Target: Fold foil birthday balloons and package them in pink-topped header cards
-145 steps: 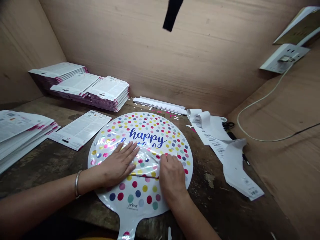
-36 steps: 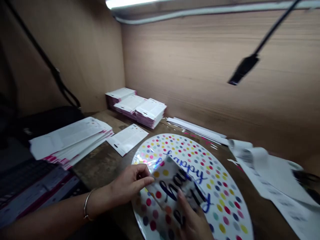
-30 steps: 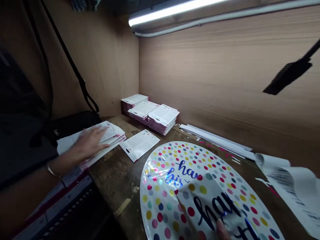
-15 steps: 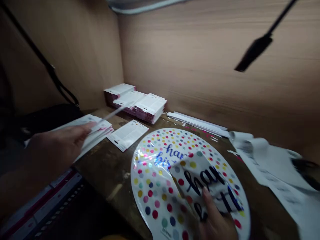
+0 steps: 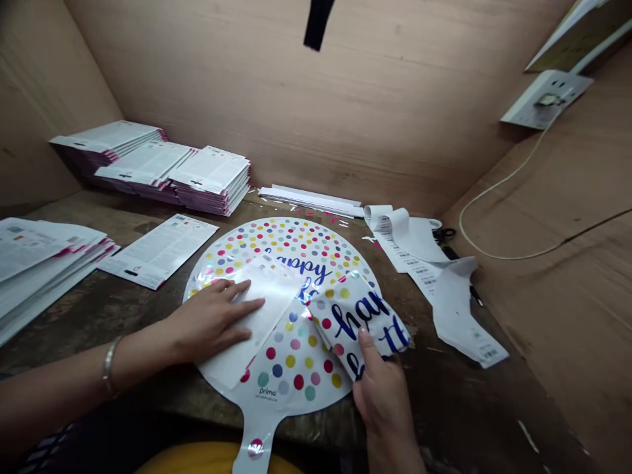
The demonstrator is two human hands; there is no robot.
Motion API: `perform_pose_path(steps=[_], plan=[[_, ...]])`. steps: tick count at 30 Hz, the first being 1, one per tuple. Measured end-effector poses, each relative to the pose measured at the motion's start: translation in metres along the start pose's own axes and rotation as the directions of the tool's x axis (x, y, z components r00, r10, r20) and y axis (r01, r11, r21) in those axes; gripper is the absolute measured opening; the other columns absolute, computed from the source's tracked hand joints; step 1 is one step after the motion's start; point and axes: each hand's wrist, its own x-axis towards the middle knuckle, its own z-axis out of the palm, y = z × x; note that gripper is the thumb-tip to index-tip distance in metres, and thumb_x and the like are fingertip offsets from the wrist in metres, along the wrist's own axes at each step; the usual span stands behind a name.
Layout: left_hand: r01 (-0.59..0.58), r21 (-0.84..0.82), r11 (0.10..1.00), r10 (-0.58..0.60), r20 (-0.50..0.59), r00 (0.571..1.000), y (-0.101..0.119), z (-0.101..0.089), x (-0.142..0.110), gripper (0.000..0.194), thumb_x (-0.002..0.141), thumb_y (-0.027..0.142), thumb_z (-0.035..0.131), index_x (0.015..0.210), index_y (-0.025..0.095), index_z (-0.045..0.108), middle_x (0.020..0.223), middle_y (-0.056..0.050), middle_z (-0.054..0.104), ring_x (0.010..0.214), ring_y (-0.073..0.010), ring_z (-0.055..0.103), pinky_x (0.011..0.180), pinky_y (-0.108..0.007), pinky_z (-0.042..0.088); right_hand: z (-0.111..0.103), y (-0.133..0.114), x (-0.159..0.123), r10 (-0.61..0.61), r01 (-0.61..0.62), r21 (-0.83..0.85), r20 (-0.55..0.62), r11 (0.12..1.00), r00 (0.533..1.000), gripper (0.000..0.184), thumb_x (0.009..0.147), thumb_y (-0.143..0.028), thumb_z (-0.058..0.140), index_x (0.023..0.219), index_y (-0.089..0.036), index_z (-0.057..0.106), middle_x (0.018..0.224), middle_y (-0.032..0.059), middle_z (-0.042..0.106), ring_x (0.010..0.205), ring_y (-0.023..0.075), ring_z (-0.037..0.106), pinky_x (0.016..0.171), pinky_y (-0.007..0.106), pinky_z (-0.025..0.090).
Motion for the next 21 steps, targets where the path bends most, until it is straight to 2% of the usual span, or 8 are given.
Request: perform_pose_path(steps=[3, 6, 8, 11, 13, 15, 17, 21], plan=[[0.118, 0.032, 0.992, -0.118, -0.018, 0.993, 0.014, -0.008, 0.016, 0.05, 0.089, 0.044, 0.044, 0.132, 0.02, 0.049, 0.137, -0.02, 0.045, 0.112, -0.0369, 0.053, 0.089, -0.048, 0.044, 0.007, 0.003, -0.004, 0.152, -0.15, 0.114, -0.006, 0.982, 0.988, 0.067, 0.057, -0.026, 0.081, 0.119, -0.019, 0.058, 0.107, 0.0075, 0.07, 0.104, 0.0292, 0.063, 0.081, 0.039, 0.058], [0.056, -0.03, 0.998, -0.053, 0.09, 0.995, 0.013, -0.019, 0.021, 0.056, 0.081, 0.021, 0.05, 0.136, 0.024, 0.041, 0.143, -0.014, 0.04, 0.105, -0.0306, 0.059, 0.083, -0.042, 0.049, 0.007, -0.001, -0.003, 0.154, -0.149, 0.133, -0.029, 0.98, 0.988, 0.062, 0.06, -0.023, 0.08, 0.119, -0.019, 0.059, 0.106, 0.006, 0.071, 0.105, 0.027, 0.063, 0.085, 0.037, 0.057], [-0.038, -0.049, 0.998, 0.044, 0.132, 0.99, 0.004, -0.023, 0.022, 0.064, 0.074, 0.018, 0.057, 0.135, 0.029, 0.041, 0.137, -0.01, 0.047, 0.102, -0.0284, 0.061, 0.081, -0.04, 0.049, 0.004, -0.004, 0.0, 0.158, -0.152, 0.142, -0.038, 0.978, 0.987, 0.059, 0.062, -0.02, 0.078, 0.118, -0.019, 0.059, 0.104, 0.0053, 0.072, 0.103, 0.0261, 0.064, 0.086, 0.037, 0.056], [-0.229, -0.045, 0.972, 0.231, 0.053, 0.971, -0.006, -0.021, 0.03, 0.06, 0.068, 0.032, 0.07, 0.126, 0.029, 0.051, 0.133, -0.009, 0.051, 0.118, -0.0311, 0.05, 0.095, -0.044, 0.041, 0.003, -0.004, -0.001, 0.237, -0.238, 0.158, 0.022, 0.958, 0.971, 0.058, 0.063, -0.016, 0.077, 0.117, -0.017, 0.059, 0.1, 0.0069, 0.073, 0.097, 0.0274, 0.067, 0.083, 0.04, 0.057], [-0.344, -0.043, 0.938, 0.343, -0.021, 0.939, -0.006, -0.018, 0.044, 0.078, 0.06, 0.046, 0.077, 0.13, 0.028, 0.047, 0.145, -0.011, 0.037, 0.134, -0.035, 0.029, 0.107, -0.051, 0.025, 0.006, 0.0, -0.005, 0.318, -0.331, 0.161, 0.098, 0.93, 0.943, 0.058, 0.063, -0.016, 0.077, 0.117, -0.014, 0.058, 0.099, 0.0093, 0.073, 0.093, 0.0285, 0.068, 0.082, 0.042, 0.058], [-0.412, -0.066, 0.909, 0.412, -0.018, 0.911, -0.001, -0.014, 0.063, 0.103, 0.053, 0.059, 0.076, 0.141, 0.027, 0.032, 0.153, -0.013, 0.021, 0.14, -0.0369, 0.011, 0.11, -0.056, 0.01, 0.009, 0.003, -0.008, 0.353, -0.373, 0.162, 0.139, 0.914, 0.925, 0.057, 0.063, -0.016, 0.077, 0.117, -0.013, 0.058, 0.099, 0.01, 0.073, 0.092, 0.0281, 0.068, 0.082, 0.042, 0.058], [-0.453, -0.121, 0.883, 0.46, 0.036, 0.887, 0.006, -0.011, 0.08, 0.115, 0.051, 0.069, 0.071, 0.145, 0.026, 0.02, 0.154, -0.015, 0.016, 0.141, -0.037, 0.007, 0.11, -0.057, 0.008, 0.007, 0.002, -0.007, 0.33, -0.347, 0.163, 0.123, 0.923, 0.936, 0.053, 0.064, -0.015, 0.077, 0.114, -0.013, 0.059, 0.098, 0.0091, 0.073, 0.09, 0.0265, 0.069, 0.081, 0.041, 0.058], [-0.466, -0.173, 0.868, 0.481, 0.061, 0.874, 0.017, -0.001, 0.093, 0.115, 0.051, 0.079, 0.063, 0.145, 0.025, 0.024, 0.153, -0.015, 0.018, 0.14, -0.0383, 0.011, 0.111, -0.055, 0.011, -0.013, -0.016, 0.011, 0.195, -0.183, 0.181, -0.055, 0.966, 0.979, 0.034, 0.069, -0.013, 0.073, 0.102, -0.014, 0.064, 0.091, 0.0057, 0.074, 0.086, 0.0219, 0.07, 0.076, 0.034, 0.059]])
